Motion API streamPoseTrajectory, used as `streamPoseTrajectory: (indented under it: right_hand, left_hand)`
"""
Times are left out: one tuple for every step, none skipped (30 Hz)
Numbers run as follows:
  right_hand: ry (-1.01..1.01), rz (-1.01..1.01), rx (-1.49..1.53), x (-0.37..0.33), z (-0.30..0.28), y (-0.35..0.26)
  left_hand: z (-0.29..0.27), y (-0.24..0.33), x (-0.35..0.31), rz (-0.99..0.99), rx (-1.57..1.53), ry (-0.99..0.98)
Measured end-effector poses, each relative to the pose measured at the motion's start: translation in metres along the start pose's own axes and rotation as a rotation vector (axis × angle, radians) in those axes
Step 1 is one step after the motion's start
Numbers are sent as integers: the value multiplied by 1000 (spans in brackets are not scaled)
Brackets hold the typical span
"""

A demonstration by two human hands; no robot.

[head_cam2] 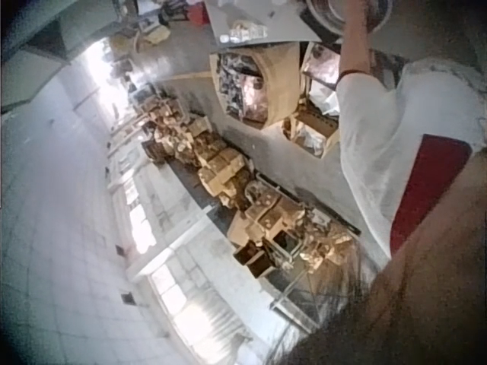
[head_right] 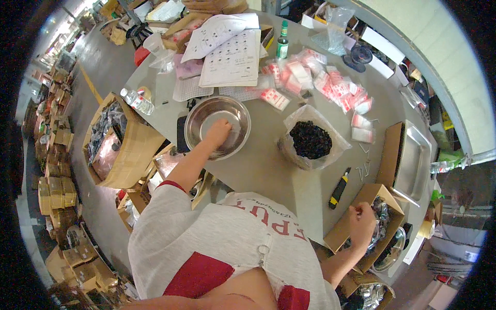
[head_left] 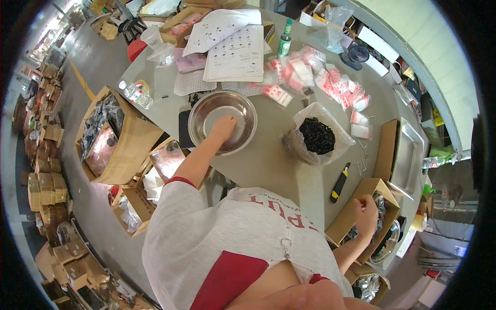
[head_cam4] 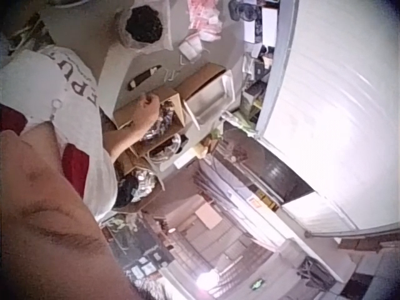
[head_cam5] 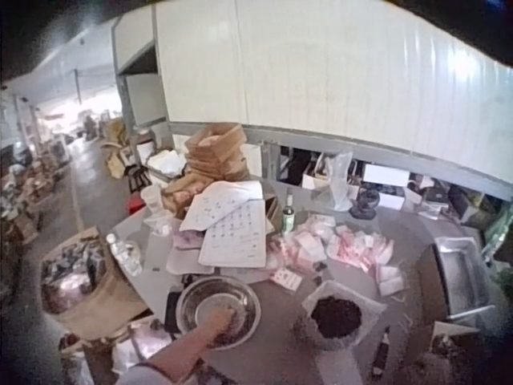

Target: Sorting small black plastic components from a main bag into smaller individual plastic bags at a workbench.

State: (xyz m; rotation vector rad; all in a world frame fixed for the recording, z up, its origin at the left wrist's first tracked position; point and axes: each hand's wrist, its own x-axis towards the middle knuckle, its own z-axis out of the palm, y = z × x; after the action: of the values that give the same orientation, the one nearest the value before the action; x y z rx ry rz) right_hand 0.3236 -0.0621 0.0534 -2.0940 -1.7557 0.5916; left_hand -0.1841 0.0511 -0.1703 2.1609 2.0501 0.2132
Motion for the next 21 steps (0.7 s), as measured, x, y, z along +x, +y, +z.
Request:
streamPoseTrajectory:
  right_hand:
    - [3,-2,3,3,6,-3]
    - [-24,-71,2,5,12,-10]
    - [-51,-138,5,8,21,-16]
    - [-45,-131,5,10,26,-24]
    - [-75,-207,33,13,32,-33]
    - [-109,-290,69,16,40,-42]
    - [-131,-372,82,16,45,-54]
    - [-152,-454,95,17,50,-66]
    - [-223,-495,176,20,65,-70]
    - [-290,-531,252,22,76,-77]
    - [-334,-495,354,23,82,-96]
    - [-375,-456,456,21,88,-112]
    - [-373,-457,457,18,98,-118]
    - [-404,-375,625,17,111,-123]
    - [-428,-287,786,19,118,-125]
    - [-429,-297,786,21,119,-125]
    - [-401,-300,766,22,122,-124]
    - [-374,-303,746,22,124,-123]
    - [-390,-321,747,21,122,-124]
    - [-306,-425,630,20,115,-125]
    - [-219,-525,514,19,110,-125]
  left_hand:
    - [2,-3,0,1,3,4]
    - [4,-9,-3,32,10,14]
    - [6,-12,-3,65,22,22]
    - [-3,-5,-2,74,21,22]
    - [-14,4,-1,-125,-242,-4]
    - [-27,13,-5,-333,-498,-28]
    - [-38,23,-7,-325,-497,-30]
    - [-48,35,-12,-373,-746,11]
    - [-56,46,-20,-425,-991,56]
    - [-65,65,-28,-444,-1241,36]
    - [-71,88,-38,-463,-1490,13]
    - [-79,111,-49,-415,-1645,-104]
    - [-88,134,-61,-364,-1797,-220]
    - [-96,155,-72,-270,-1808,-307]
    - [-103,175,-80,-168,-1817,-398]
    - [-108,196,-88,-198,-1944,-407]
    - [-110,209,-94,-235,-2071,-397]
    - [-109,212,-96,-239,-2071,-369]
    - [-109,213,-96,-116,-1984,-307]
    - [-110,212,-96,1,-1890,-248]
    - [-107,210,-95,-4,-1888,-224]
